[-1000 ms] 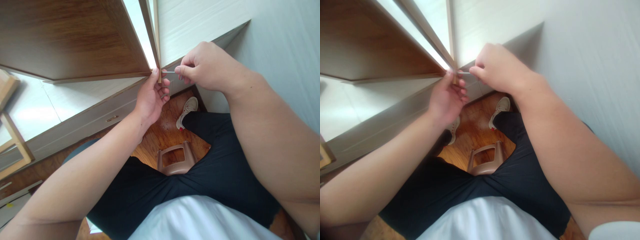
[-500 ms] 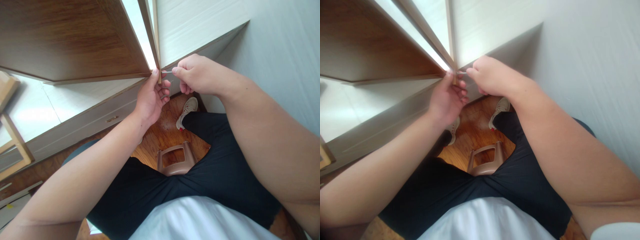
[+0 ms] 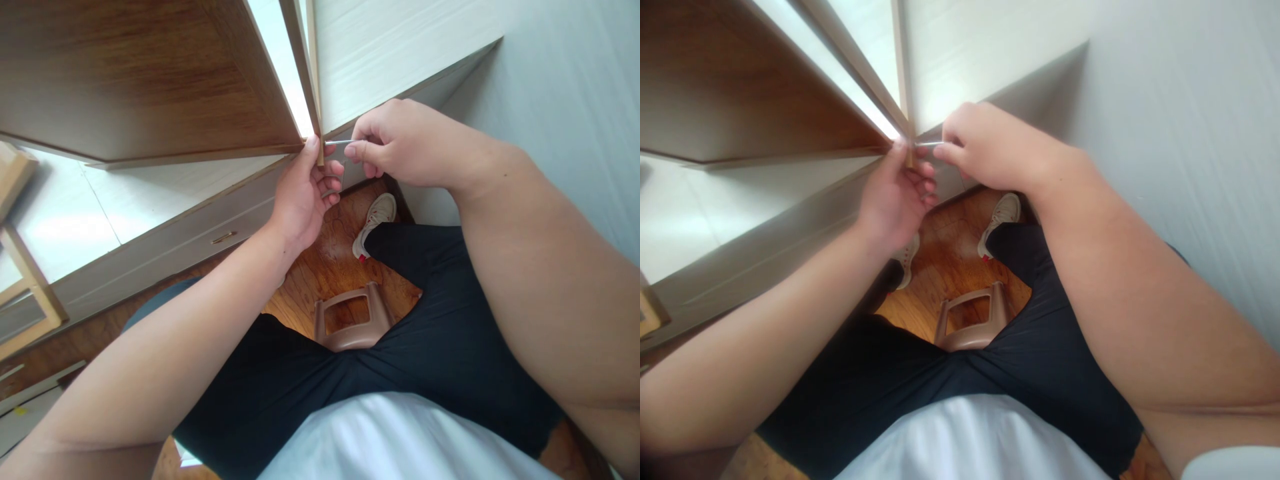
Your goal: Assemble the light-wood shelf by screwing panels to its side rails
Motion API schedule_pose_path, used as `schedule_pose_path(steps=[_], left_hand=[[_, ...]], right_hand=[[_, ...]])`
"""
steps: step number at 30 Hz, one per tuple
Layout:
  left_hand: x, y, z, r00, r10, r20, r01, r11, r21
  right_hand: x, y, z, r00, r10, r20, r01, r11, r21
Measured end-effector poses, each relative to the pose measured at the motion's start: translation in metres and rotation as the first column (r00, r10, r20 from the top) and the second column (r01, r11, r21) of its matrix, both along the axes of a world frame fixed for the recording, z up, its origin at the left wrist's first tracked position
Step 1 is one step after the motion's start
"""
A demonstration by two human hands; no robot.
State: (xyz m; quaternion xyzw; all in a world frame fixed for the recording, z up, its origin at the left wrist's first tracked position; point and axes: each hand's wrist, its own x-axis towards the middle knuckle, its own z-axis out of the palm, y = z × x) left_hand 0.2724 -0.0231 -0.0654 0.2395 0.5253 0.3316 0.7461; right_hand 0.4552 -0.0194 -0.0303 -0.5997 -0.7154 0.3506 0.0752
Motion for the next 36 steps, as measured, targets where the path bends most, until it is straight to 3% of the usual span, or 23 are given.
schedule_pose_path(steps=[11, 21, 28, 36], left_hand=[[0.003, -0.003, 0.004, 1.0, -0.016, 0.005, 0.016, 0.999, -0.03], [0.004, -0.006, 0.005, 0.999, -0.033, -0.021, 0.032, 0.998, -0.053], [0.002, -0.006, 0.003, 1.0, -0.02, 0.024, 0.021, 0.999, -0.032], [0.0, -0.004, 0.006, 0.999, -0.006, 0.032, 0.007, 0.999, -0.031]], right_hand=[[-0.006, -0.002, 0.005, 0.998, -0.059, -0.016, 0.059, 0.998, -0.032], [-0.009, -0.005, -0.006, 0.999, 0.002, 0.048, -0.004, 0.999, 0.043], [-0.007, -0.005, -0.002, 0.977, -0.11, -0.184, 0.1, 0.993, -0.065], [-0.002, -0.001, -0.009, 0.964, -0.184, -0.192, 0.169, 0.981, -0.091]])
